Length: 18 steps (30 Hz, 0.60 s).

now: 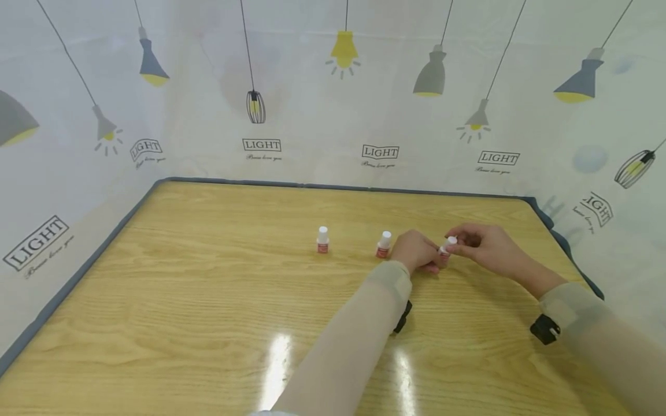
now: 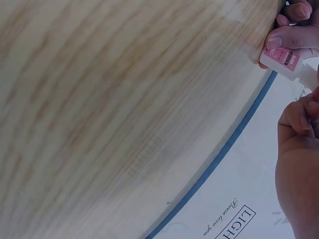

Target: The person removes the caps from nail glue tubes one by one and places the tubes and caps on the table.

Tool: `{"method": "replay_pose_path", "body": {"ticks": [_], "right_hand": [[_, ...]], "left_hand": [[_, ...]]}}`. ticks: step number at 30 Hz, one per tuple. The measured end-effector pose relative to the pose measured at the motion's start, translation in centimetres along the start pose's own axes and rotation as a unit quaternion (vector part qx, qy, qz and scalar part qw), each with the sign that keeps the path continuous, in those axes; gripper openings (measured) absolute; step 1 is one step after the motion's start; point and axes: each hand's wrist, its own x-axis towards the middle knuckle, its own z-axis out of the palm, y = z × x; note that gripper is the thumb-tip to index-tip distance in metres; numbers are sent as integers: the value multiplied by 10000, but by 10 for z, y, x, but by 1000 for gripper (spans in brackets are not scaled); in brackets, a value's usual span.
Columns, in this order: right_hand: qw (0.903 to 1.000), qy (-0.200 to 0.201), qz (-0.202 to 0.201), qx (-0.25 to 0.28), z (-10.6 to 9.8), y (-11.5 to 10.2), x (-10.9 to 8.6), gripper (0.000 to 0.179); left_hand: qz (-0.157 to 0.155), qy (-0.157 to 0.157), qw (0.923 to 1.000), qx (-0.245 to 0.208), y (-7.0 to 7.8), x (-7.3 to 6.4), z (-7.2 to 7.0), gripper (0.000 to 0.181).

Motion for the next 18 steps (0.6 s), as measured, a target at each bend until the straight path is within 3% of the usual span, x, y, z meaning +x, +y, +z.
{"method": "replay_pose_path", "body": {"ticks": [8,13,18], "right_hand": [[9998,101,197,-11,-3,0,-2,28],[9999,117,-97,-35,-5,2,-3,24],[9997,-95,-240,-17,-5,1,-2,33]], "left_hand": [[-5,9,9999,-120,2,-2,2,13],[-21,-18,9999,-152,2,-3,2,14],[-21,-31,9996,-271,2,-3,-1,16]]}}
